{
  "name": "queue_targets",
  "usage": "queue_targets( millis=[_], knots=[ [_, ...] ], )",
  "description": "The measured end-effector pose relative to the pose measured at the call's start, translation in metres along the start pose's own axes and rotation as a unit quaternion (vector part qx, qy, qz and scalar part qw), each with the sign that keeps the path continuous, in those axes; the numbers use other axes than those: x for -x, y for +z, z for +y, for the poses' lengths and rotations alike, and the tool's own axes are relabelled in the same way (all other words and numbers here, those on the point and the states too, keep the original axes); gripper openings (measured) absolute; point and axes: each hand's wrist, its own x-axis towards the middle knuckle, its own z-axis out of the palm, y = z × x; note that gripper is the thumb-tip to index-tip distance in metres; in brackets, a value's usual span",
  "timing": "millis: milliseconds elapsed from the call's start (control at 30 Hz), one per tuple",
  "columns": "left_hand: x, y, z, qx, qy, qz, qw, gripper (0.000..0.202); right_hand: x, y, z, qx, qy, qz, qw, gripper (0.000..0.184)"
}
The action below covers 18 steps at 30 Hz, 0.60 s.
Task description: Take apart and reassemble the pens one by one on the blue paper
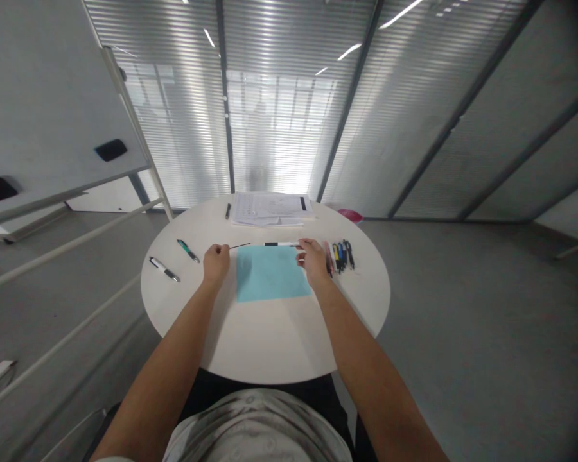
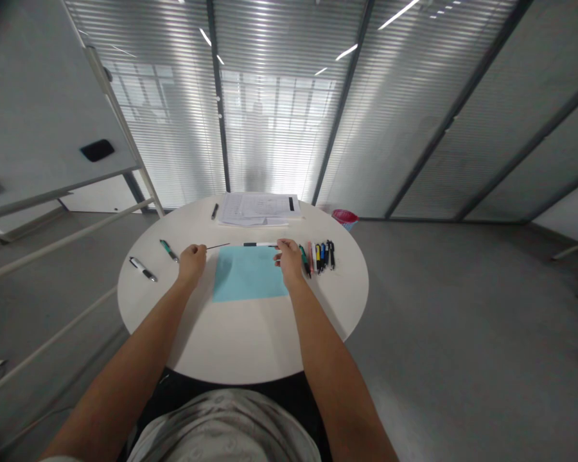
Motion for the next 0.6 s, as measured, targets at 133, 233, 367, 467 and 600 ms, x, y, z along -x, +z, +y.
queue_targets(
  millis=[133,233,367,467,600],
  knots=[
    [0.004,0.006,-0.002,-0.119,0.043,0.014,0.992,0.021,-0.001,-0.003,-0.001,0.032,-0.004,0.006,0.999,0.025],
    [0.005,0.011,-0.004,-0.15,0.069,-0.01,0.986,0.022,-0.002,-0.004,-0.002,0.049,-0.009,0.02,0.999,0.023],
    [0.006,0.014,-0.005,-0.174,0.111,-0.045,0.977,0.02,-0.005,-0.002,0.001,0.096,-0.058,0.033,0.993,0.023],
    [0.007,0.015,-0.003,-0.202,0.139,-0.083,0.966,0.018,-0.006,-0.002,0.004,0.141,-0.1,0.036,0.984,0.023],
    [0.01,0.015,-0.001,-0.252,0.16,-0.105,0.949,0.018,-0.005,-0.003,0.003,0.18,-0.132,0.034,0.974,0.024]
  ],
)
